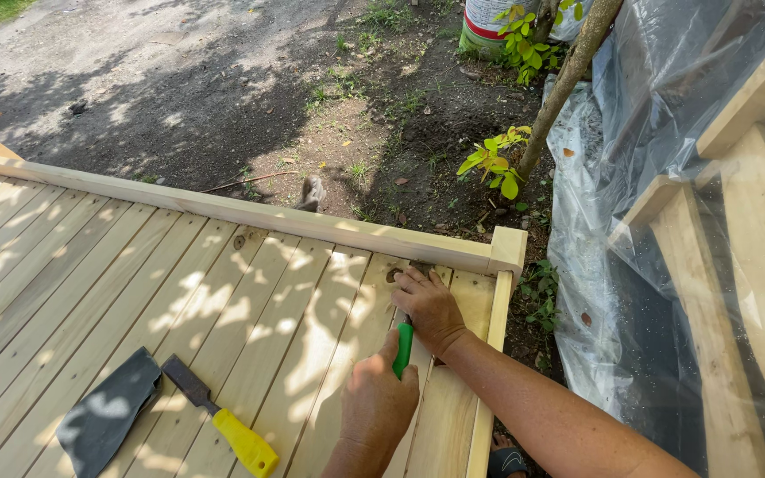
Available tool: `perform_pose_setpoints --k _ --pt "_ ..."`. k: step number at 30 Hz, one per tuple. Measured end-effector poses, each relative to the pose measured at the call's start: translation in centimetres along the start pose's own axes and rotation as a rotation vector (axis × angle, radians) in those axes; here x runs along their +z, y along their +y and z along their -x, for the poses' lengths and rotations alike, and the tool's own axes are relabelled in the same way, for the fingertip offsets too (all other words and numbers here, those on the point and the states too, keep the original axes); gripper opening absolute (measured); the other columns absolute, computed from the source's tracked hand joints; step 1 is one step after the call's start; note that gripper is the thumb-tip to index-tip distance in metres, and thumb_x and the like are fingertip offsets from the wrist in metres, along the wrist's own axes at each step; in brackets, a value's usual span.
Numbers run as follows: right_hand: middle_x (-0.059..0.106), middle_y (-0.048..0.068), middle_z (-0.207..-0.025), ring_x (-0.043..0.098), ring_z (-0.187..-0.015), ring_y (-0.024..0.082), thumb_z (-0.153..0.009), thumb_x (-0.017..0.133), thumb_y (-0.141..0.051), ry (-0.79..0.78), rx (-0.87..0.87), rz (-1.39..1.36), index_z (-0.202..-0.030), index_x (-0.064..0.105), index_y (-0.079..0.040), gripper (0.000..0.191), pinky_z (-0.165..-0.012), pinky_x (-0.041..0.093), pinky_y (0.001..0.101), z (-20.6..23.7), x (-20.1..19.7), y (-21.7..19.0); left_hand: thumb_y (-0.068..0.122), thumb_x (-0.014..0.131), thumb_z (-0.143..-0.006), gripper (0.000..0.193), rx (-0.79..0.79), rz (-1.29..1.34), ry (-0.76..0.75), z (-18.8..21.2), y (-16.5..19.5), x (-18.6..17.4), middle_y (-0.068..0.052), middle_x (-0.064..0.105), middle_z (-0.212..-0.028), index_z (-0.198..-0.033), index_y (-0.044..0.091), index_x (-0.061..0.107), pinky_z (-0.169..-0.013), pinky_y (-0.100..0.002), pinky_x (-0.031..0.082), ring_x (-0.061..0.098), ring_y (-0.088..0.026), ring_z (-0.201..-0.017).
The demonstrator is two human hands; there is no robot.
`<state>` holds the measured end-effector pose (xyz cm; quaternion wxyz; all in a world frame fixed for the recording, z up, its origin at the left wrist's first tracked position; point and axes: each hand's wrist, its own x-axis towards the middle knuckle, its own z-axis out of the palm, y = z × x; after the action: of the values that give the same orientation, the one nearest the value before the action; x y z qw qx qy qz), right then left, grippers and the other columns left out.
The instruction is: The person scrapes and shaves the surface and edge of a slatted wooden panel using a flat bladed tool with a green handle, working progressively along the boards. A second bladed tool and a metal scraper rest on the panel nearby while they work.
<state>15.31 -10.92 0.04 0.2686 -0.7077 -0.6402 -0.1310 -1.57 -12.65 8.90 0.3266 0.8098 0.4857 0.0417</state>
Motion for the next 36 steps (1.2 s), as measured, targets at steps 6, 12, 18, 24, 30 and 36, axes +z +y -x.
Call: perform_pose_setpoints --k 6,12,18,24,30,36 --pt "0.067 0.009 -0.127 0.057 -0.132 0.033 -0.079 0.067 -0.008 0.026 -0.005 -0.018 -0.089 0.068 -0.011 0.011 -0.105 0.046 0.0548 0.0 0.0 0.1 0.025 0.068 -0.083 0.067 0.017 -0.012 0.028 -0.1 0.0 0.0 -0.023 0.071 -0.101 -0.149 0.021 0.052 -0.090 -0.053 0.054 0.069 -0.040 -0.100" --pt "0.068 0.009 -0.125 0.059 -0.130 0.033 -0.078 0.067 -0.007 0.029 -0.042 -0.015 -0.089 0.068 -0.011 0.012 -0.105 0.047 0.0515 0.2 0.1 0.0 0.024 0.064 -0.086 0.062 -0.014 -0.035 -0.043 0.1 0.6 -1.0 -0.022 0.072 -0.095 -0.147 0.019 0.051 -0.089 -0.052 0.056 0.071 -0.041 -0.097" --pt "0.068 0.008 -0.124 0.059 -0.128 0.033 -0.078 0.066 -0.007 0.006 -0.031 -0.029 -0.090 0.069 -0.012 0.013 -0.105 0.047 0.0525 0.0 0.0 0.0 0.023 0.063 -0.087 0.059 -0.002 -0.041 -0.032 0.0 0.5 -1.1 -0.022 0.073 -0.091 -0.145 0.019 0.053 -0.088 -0.053 0.056 0.071 -0.041 -0.094" --pt "0.068 0.008 -0.126 0.059 -0.129 0.032 -0.080 0.067 -0.007 0.033 -0.038 -0.013 -0.089 0.069 -0.012 0.010 -0.106 0.046 0.0548 -0.5 0.0 0.0 0.021 0.065 -0.085 0.060 0.032 -0.023 0.021 -0.2 0.6 -1.0 -0.023 0.073 -0.088 -0.144 0.018 0.054 -0.084 -0.052 0.057 0.072 -0.041 -0.090" --pt "0.069 0.009 -0.125 0.060 -0.129 0.033 -0.079 0.067 -0.008 0.044 0.026 -0.005 -0.091 0.071 -0.013 0.013 -0.107 0.046 0.0548 0.1 -0.1 -0.2 0.021 0.065 -0.087 0.061 0.007 -0.047 -0.055 0.1 1.1 -1.5 -0.022 0.073 -0.090 -0.146 0.019 0.051 -0.086 -0.051 0.058 0.073 -0.038 -0.092" --pt "0.068 0.010 -0.126 0.059 -0.130 0.033 -0.078 0.068 -0.008 0.047 0.019 -0.007 -0.090 0.070 -0.012 0.013 -0.107 0.045 0.0560 -0.1 0.1 -0.1 0.022 0.064 -0.088 0.059 -0.017 -0.039 -0.067 0.1 1.3 -1.7 -0.022 0.073 -0.093 -0.146 0.019 0.052 -0.088 -0.051 0.057 0.073 -0.039 -0.096"
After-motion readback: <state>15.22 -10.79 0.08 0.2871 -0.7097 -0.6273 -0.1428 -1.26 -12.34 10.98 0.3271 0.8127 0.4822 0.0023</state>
